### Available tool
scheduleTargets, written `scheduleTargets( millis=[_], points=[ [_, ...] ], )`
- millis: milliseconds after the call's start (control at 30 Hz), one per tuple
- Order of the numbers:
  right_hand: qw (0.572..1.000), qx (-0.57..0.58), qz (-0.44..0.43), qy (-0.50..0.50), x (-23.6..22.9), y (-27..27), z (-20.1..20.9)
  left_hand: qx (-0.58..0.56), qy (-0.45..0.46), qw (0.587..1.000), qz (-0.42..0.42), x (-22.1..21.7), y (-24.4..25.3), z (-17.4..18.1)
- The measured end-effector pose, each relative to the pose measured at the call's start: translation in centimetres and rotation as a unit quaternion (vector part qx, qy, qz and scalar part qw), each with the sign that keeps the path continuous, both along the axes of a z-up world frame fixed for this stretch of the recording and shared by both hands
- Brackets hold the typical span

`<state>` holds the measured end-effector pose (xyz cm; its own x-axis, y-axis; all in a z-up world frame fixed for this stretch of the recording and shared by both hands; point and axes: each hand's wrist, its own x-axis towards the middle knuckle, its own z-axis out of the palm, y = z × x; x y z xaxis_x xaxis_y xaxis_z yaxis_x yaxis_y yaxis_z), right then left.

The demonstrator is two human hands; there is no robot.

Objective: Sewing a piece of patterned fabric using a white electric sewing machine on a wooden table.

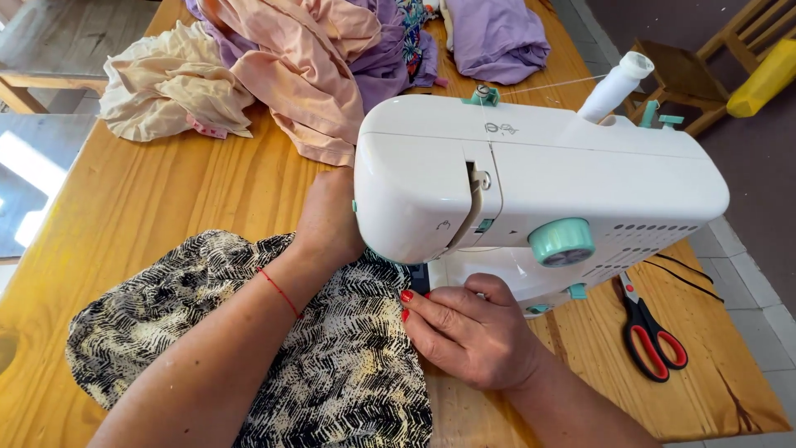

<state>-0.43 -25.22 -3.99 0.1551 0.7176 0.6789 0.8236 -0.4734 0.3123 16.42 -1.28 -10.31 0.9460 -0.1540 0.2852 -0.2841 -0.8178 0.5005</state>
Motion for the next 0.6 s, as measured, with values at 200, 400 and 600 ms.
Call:
scheduleTargets(
  millis=[200,400,600],
  points=[
    [1.0,0.013,0.0,0.009,0.2,0.0,-0.4,-0.014,0.001,1.0,-0.004,0.0,0.0,0.9],
    [1.0,0.018,0.002,0.009,0.3,0.2,-0.3,-0.041,0.039,0.998,0.005,0.0,-0.1,1.5],
    [1.0,0.02,-0.003,0.009,0.4,0.3,-0.4,-0.107,0.074,0.991,0.013,-0.4,0.1,2.4]
  ],
)
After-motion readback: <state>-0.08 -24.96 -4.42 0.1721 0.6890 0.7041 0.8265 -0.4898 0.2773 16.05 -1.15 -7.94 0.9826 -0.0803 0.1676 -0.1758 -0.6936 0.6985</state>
